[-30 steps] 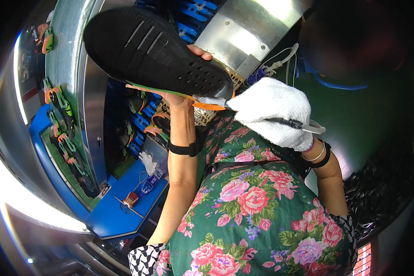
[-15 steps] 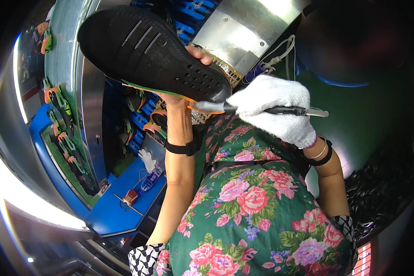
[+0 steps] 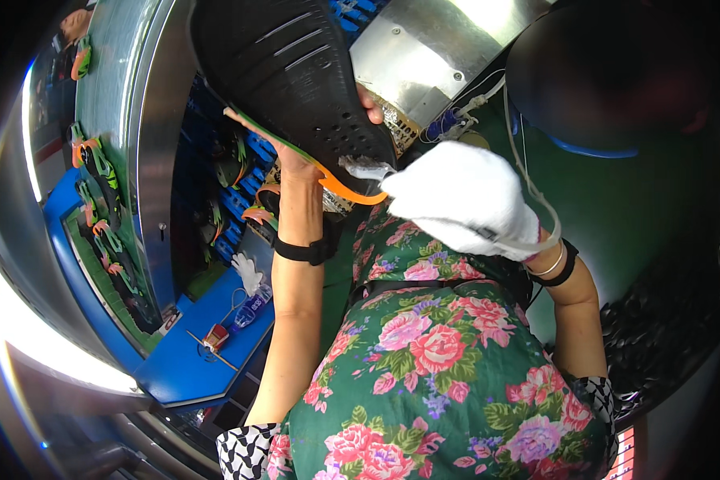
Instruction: Apply adhesive to shoe soles using a brush on a factory production line.
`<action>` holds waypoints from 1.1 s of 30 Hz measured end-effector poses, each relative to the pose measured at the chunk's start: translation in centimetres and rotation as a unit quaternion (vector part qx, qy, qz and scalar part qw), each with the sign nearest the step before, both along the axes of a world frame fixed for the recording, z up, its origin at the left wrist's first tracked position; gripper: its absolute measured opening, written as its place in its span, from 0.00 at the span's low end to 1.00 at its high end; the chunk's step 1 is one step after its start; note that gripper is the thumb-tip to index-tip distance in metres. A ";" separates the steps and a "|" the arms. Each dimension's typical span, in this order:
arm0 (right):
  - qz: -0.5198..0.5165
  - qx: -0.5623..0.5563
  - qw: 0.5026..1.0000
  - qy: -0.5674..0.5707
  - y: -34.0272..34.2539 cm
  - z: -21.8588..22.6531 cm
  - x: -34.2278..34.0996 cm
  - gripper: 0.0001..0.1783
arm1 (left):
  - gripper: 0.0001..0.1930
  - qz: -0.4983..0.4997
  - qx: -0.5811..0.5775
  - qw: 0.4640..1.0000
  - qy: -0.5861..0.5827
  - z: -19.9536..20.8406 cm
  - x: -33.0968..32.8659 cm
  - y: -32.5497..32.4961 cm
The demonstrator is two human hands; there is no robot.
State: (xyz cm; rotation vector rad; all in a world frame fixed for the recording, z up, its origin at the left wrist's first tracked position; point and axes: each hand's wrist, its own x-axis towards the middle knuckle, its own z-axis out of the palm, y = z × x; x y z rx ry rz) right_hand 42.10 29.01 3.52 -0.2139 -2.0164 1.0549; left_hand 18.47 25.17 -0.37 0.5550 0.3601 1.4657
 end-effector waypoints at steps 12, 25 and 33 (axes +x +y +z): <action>0.076 -0.041 0.996 -0.025 0.1 -0.2 -0.5 0.11 | 0.68 -0.134 -0.178 0.973 0.055 -0.4 -1.5 0.9; 0.196 0.009 0.978 -0.069 1.0 -0.2 -1.7 0.15 | 0.43 -0.231 -0.284 0.905 0.217 -0.7 -2.4 2.2; 0.232 -0.183 0.954 -0.057 3.0 2.0 -2.6 0.07 | 0.46 -0.163 -0.400 0.889 0.151 -0.7 -3.0 2.4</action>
